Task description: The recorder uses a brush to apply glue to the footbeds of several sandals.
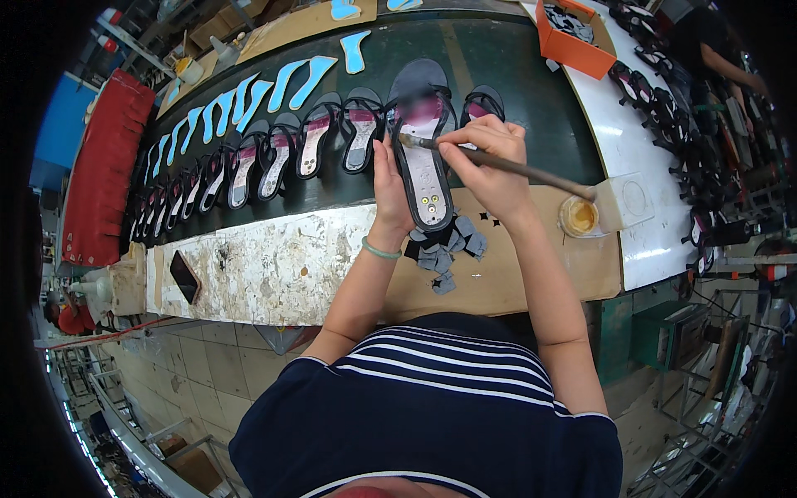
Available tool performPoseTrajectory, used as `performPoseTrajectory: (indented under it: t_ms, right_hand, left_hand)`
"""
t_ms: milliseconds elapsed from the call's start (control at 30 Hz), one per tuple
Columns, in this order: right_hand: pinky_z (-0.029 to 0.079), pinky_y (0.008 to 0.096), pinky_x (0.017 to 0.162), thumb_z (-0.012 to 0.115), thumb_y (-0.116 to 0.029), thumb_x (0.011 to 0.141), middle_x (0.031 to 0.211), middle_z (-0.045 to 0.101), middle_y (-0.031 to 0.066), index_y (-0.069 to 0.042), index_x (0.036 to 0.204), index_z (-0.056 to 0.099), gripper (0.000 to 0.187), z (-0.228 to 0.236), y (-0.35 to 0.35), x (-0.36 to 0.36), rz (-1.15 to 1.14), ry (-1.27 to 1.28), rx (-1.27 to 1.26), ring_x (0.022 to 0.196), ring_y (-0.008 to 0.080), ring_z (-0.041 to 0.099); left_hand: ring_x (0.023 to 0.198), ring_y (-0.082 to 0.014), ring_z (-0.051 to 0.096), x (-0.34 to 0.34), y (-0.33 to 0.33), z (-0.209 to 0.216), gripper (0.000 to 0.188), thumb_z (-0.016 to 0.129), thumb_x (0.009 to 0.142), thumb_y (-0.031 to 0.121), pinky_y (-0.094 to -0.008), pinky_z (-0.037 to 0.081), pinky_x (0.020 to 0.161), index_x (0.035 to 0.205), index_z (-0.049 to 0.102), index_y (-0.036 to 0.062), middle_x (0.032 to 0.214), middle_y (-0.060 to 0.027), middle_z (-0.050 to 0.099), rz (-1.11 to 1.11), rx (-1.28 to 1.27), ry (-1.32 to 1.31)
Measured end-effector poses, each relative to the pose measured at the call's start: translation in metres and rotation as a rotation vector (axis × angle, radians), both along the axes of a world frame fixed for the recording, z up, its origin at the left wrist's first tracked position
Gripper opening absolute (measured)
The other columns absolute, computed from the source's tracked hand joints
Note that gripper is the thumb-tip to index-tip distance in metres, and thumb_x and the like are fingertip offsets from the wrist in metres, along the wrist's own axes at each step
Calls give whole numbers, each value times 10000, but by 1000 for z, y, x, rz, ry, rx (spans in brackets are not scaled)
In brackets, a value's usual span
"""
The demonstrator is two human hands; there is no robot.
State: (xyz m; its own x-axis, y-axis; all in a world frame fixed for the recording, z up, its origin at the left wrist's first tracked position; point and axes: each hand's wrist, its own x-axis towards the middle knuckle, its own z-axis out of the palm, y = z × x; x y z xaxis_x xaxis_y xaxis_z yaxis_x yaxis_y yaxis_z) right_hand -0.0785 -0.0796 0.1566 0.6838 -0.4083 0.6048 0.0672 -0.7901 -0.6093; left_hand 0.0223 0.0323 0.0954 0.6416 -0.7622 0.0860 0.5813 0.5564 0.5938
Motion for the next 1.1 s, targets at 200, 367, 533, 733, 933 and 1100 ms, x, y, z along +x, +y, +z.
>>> performPoseTrajectory:
  t_ms: [200,367,533,733,933,1100]
  right_hand:
    - [326,337,837,753,-125,766,778,701,-1,-101,865,752,102,-8,6,8,-178,-184,-73,829,156,616]
    - [314,334,840,754,-121,765,820,717,-11,-100,882,747,119,-21,9,22,-192,-241,-106,829,148,608]
    - [292,344,831,748,-136,770,829,718,-13,-102,881,738,117,-31,6,22,-257,-251,-157,827,153,593]
    - [282,363,815,739,-128,772,824,714,0,-89,858,717,97,-29,7,23,-323,-264,-231,809,162,588]
    - [281,373,814,749,-122,751,845,712,-10,-85,874,701,137,-33,11,26,-359,-269,-304,787,154,584]
    - [285,390,801,761,-126,717,850,697,-22,-92,870,681,176,-35,19,30,-428,-263,-404,772,147,581]
  left_hand:
    - [873,-197,668,9,-4,-9,579,227,1019,575,-348,591,712,1275,428,97,1072,-102,621,-4,41,56]
    - [1067,-204,619,6,-5,-9,586,162,1047,505,-351,515,924,1277,499,85,1178,-82,616,-1,-8,65]
    - [1036,-204,629,4,-7,-4,553,206,1042,519,-360,532,889,1283,470,97,1180,-89,606,14,-14,52]
    - [1133,-221,590,0,-7,-3,562,196,1051,491,-364,471,990,1317,476,82,1251,-93,588,7,-64,52]
    - [1160,-230,574,-3,-8,0,546,207,1049,492,-371,448,1012,1276,486,81,1261,-101,580,45,-34,55]
    - [1174,-229,564,-5,-11,-7,542,203,1050,482,-373,434,1024,1282,477,76,1262,-99,578,100,-29,72]
